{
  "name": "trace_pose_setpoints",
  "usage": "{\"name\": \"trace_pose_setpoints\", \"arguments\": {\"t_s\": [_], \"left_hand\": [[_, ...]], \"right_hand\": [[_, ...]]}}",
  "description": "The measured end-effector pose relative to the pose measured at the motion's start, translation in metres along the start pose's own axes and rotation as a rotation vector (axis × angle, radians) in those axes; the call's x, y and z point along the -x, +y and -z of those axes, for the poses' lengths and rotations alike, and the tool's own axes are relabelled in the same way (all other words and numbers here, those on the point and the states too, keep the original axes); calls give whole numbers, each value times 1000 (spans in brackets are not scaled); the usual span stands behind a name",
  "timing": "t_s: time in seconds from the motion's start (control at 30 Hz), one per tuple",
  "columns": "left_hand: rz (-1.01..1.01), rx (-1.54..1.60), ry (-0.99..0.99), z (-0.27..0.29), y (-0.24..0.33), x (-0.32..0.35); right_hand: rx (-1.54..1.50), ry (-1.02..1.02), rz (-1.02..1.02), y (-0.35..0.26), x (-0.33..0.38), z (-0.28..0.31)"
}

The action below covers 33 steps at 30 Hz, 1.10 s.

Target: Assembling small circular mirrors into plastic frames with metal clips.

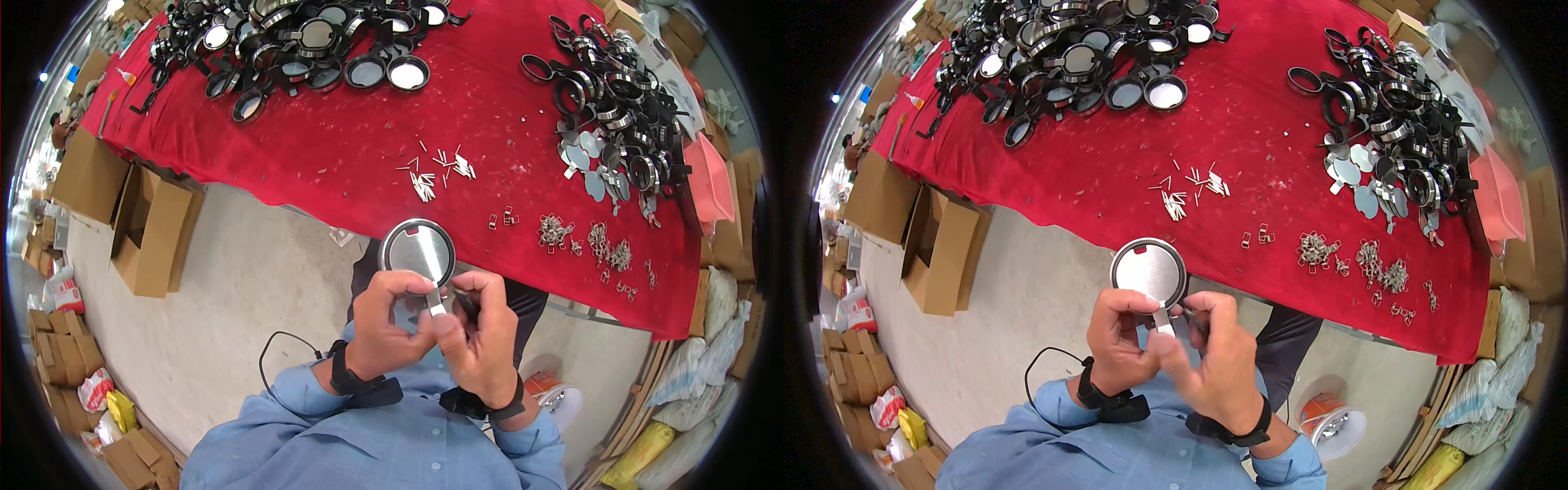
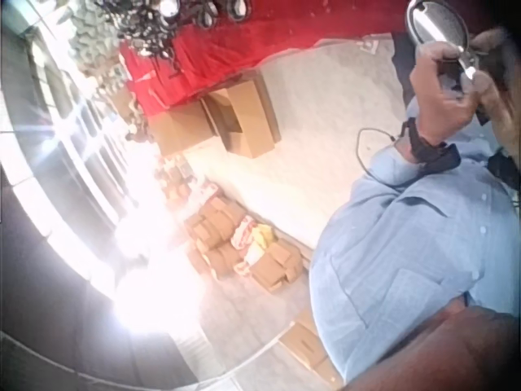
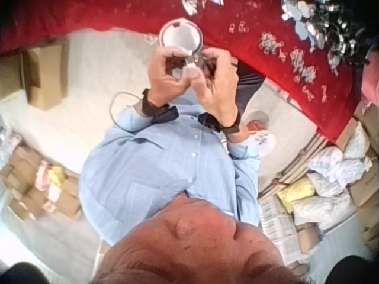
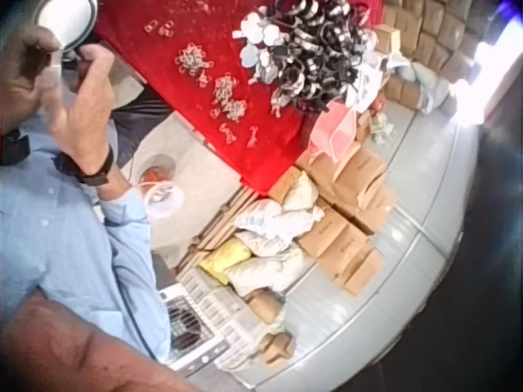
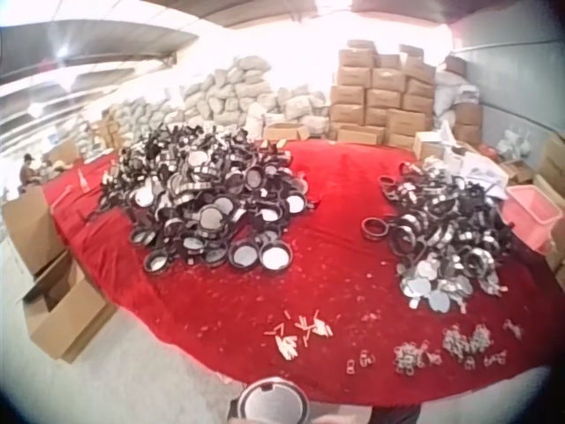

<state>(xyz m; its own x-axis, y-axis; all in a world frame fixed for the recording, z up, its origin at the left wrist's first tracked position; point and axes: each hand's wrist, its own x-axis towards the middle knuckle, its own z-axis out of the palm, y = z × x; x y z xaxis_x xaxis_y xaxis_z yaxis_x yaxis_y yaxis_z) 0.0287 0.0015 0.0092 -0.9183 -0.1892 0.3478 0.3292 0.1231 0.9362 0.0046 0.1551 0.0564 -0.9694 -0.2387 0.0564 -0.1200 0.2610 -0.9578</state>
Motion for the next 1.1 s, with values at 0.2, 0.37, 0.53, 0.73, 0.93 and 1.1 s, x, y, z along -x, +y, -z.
{"name": "trace_pose_setpoints", "arguments": {"t_s": [0.2,0.37,0.53,0.73,0.93,1.1], "left_hand": [[-296,-246,-6,6,5,-7],[-349,-243,-20,9,3,-7],[-367,-263,-38,7,0,-5],[-376,-300,-56,-11,3,-10],[-364,-379,-117,-43,0,-19],[-369,-455,-118,-60,-11,-20]], "right_hand": [[90,91,-14,-10,2,-26],[126,57,-46,-13,2,-26],[170,74,20,-13,3,-25],[150,173,62,-4,2,-12],[163,213,122,21,-4,17],[181,188,231,43,-15,34]]}}
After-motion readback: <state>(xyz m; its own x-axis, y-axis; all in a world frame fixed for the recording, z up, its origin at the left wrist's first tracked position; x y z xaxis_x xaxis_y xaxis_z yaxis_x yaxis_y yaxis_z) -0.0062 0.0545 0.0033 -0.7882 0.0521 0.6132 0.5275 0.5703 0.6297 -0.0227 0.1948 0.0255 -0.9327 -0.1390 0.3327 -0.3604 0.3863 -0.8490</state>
